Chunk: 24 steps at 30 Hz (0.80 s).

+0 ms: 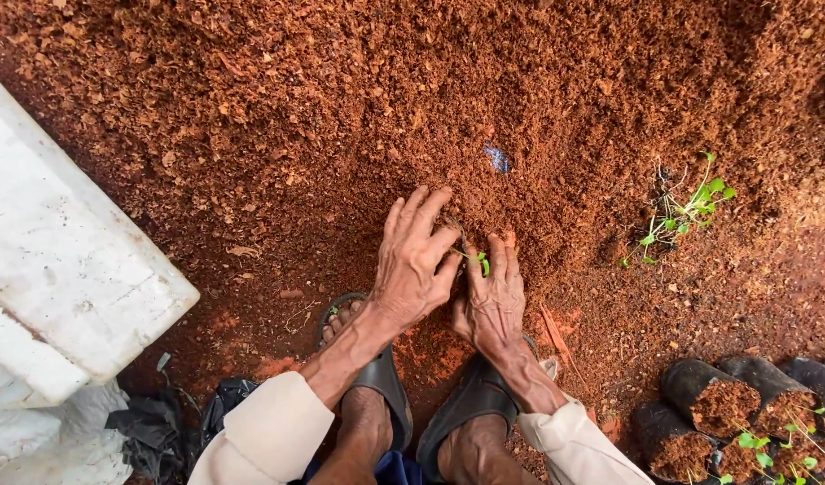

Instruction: The person is planting small seedlings into individual black plastic nursery bags filled with soil.

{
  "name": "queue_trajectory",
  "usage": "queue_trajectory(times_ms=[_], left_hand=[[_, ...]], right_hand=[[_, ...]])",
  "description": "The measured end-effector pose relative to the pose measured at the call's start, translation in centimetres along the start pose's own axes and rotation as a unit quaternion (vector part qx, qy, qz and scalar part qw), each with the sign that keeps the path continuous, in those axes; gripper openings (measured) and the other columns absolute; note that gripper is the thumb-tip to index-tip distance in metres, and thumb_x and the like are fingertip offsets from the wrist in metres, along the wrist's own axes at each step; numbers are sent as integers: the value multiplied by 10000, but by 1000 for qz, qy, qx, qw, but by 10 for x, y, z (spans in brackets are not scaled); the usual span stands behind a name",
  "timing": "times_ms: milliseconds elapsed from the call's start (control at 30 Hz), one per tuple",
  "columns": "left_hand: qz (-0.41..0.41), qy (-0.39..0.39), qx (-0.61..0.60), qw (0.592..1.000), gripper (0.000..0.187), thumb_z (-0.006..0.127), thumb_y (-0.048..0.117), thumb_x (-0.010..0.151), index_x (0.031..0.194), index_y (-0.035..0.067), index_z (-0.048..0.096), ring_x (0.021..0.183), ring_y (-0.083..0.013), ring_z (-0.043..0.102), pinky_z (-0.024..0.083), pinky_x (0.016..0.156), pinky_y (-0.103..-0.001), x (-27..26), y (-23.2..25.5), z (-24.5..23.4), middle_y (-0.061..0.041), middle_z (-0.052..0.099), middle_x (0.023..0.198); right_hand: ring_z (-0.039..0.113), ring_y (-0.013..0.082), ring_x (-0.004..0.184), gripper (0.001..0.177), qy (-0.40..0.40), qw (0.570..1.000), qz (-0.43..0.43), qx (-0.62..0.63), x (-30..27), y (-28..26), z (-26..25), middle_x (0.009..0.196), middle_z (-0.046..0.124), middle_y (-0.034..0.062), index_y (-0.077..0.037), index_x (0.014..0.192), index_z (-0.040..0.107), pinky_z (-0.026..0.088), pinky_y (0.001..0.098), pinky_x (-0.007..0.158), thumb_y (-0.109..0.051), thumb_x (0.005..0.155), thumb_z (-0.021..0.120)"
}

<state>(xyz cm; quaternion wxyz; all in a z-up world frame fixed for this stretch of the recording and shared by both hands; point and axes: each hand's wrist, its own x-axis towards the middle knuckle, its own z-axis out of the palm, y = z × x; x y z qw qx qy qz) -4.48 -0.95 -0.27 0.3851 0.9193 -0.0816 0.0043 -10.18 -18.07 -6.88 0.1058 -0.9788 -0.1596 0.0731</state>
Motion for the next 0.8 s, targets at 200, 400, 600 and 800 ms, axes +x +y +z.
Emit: queue_trajectory(times_ms=[200, 400, 600, 800], left_hand=[[-98, 9, -119, 988, 72, 645, 16, 864, 918, 6, 691, 1347, -495, 478, 352, 1134, -652, -11, -15, -5, -293, 538, 1384], [-166, 16, -217, 962, 80, 622, 2, 871, 939, 21, 660, 1365, -490, 470, 354, 1132, -657, -14, -21, -12, -289, 508, 1415], [-165, 17, -219, 962, 85, 614, -20, 873, 928, 36, 647, 1363, -495, 460, 350, 1130, -666, -14, -20, -17, -283, 520, 1410], [-154, 21, -216, 964, 117, 608, -51, 861, 930, 24, 666, 1362, -487, 467, 368, 1126, -658, -17, -22, -16, -272, 525, 1414]], right_hand=[[536, 291, 1075, 491, -50, 995, 49, 66, 3, 54, 45, 1204, 544, 117, -202, 1177, 611, 545, 330, 711, -68, 707, 562], [671, 348, 913, 463, -102, 825, 196, 521, 39, -6, -99, 1011, 653, 211, -47, 1136, 692, 594, 457, 784, 105, 732, 525], [607, 238, 441, 640, -216, 926, -25, 307, 58, -25, -130, 669, 671, 148, -43, 1363, 603, 577, 388, 455, -58, 732, 494], [697, 429, 984, 684, -42, 979, 1, 199, 80, -25, -134, 1267, 584, 342, -70, 1466, 532, 619, 455, 688, -46, 784, 496]])
